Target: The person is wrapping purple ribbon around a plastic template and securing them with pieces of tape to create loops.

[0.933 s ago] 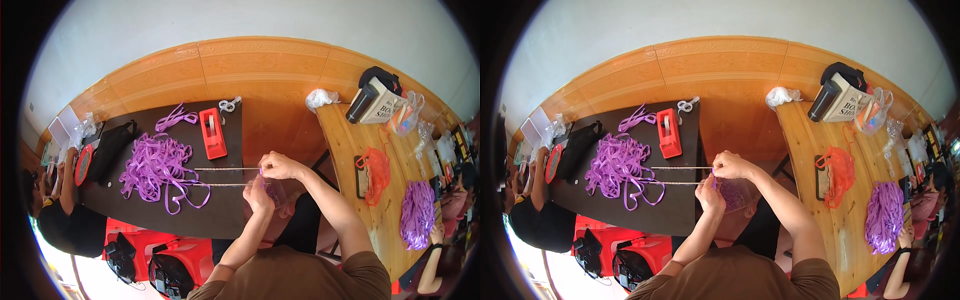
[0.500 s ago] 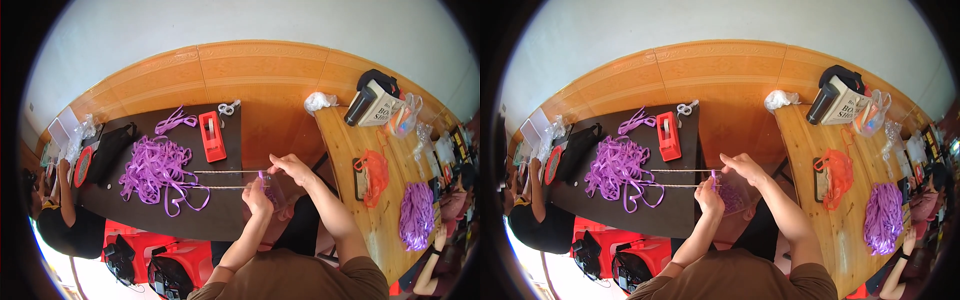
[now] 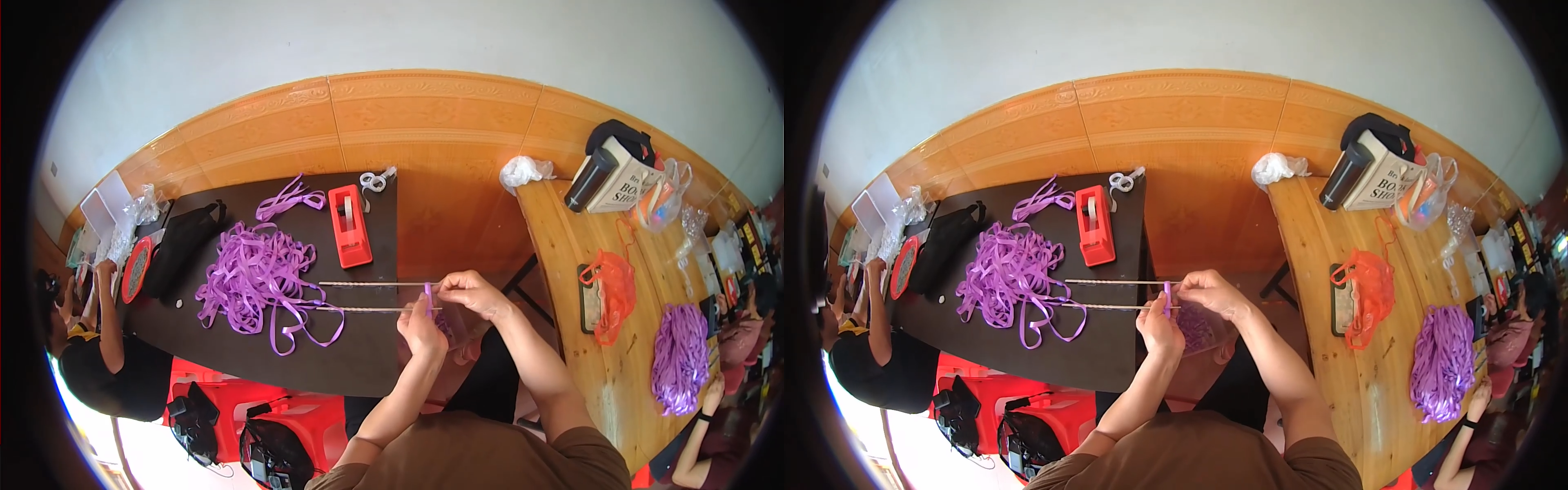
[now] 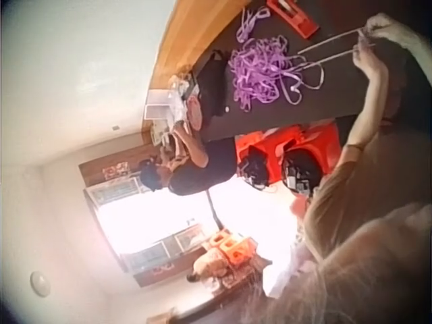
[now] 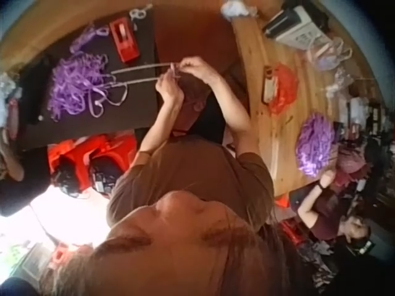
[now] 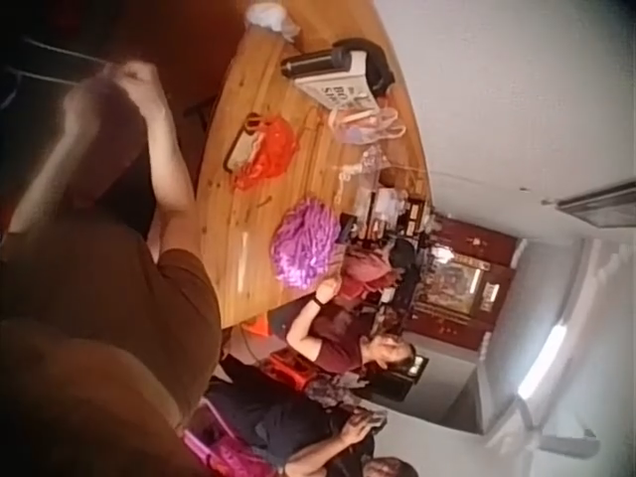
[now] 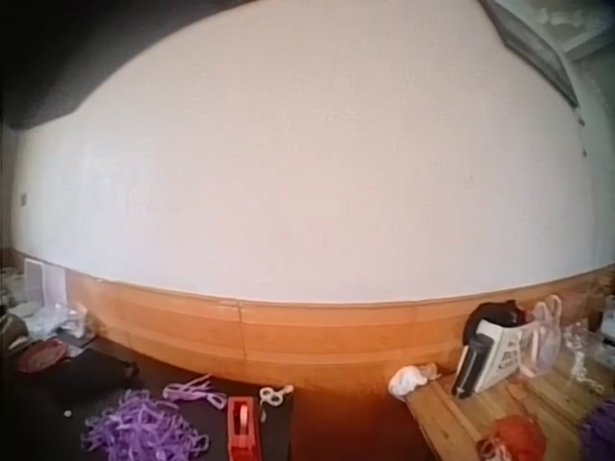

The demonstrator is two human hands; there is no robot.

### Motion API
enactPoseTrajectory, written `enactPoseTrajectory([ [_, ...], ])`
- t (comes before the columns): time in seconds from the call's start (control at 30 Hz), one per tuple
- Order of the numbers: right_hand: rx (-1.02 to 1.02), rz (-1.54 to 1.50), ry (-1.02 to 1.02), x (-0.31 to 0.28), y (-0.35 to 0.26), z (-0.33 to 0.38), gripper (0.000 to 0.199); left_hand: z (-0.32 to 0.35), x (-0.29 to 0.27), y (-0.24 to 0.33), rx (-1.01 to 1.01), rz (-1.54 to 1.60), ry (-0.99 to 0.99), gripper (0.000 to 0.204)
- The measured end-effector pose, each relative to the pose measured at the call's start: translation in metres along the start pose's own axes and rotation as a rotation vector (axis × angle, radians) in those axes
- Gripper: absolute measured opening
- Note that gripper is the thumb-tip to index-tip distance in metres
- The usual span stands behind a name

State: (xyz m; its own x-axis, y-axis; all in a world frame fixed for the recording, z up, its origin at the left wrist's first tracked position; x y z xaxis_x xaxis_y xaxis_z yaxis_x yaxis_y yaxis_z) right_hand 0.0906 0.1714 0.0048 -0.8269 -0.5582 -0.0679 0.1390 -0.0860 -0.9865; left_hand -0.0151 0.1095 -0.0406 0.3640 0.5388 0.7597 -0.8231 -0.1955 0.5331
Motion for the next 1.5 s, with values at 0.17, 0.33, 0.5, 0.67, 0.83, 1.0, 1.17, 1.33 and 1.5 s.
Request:
enactPoseTrajectory([
  [0.17, -0.01, -0.222, -0.093, 0.011, 0.014, -0.002, 0.005, 0.003, -0.006, -0.001, -0.061, -0.047, 0.013, 0.01],
  [0.33, -0.038, -0.318, -0.121, 0.012, 0.03, -0.008, 0.006, 0.017, 0.0, 0.004, -0.174, -0.049, 0.077, 0.007],
  [0.5, -0.017, -0.358, -0.243, 0.031, 0.025, -0.014, 0.022, 0.016, -0.006, 0.003, -0.187, -0.079, -0.011, 0.005],
  [0.67, -0.01, -0.511, -0.413, 0.044, 0.024, -0.021, 0.037, 0.021, 0.003, 0.006, -0.171, -0.009, -0.003, 0.007],
  [0.83, -0.086, -0.644, -0.533, 0.047, 0.038, -0.039, 0.028, 0.022, 0.005, 0.004, -0.21, 0.062, -0.009, 0.011],
  [1.0, -0.086, -0.725, -0.488, 0.061, 0.025, -0.041, 0.019, 0.012, 0.001, 0.002, -0.1, 0.173, -0.065, 0.014],
  [1.17, -0.091, -0.752, -0.505, 0.054, 0.026, -0.042, 0.013, 0.013, 0.006, 0.002, -0.06, 0.213, -0.102, 0.011],
  [1.33, -0.005, -0.62, -0.08, 0.016, 0.024, -0.033, 0.037, 0.011, 0.003, 0.001, -0.036, 0.196, -0.091, 0.005],
  [1.5, -0.277, -0.021, -0.018, 0.02, -0.046, -0.013, 0.067, 0.013, 0.003, 0.006, 0.004, 0.139, -0.146, 0.003],
])
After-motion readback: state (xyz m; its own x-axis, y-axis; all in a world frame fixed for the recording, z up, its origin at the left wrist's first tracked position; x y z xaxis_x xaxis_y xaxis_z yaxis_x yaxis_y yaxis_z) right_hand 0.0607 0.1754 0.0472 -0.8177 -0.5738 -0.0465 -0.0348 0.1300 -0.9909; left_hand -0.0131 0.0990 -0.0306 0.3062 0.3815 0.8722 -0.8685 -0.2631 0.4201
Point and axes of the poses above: each hand's wrist, its own z-axis away from the middle knuckle, its own x-axis out of the palm, y = z × x, the point moved 8 cm from there along -z, towards the middle knuckle, and after that the axes turned 6 degrees about z, right-handed, at the moved point
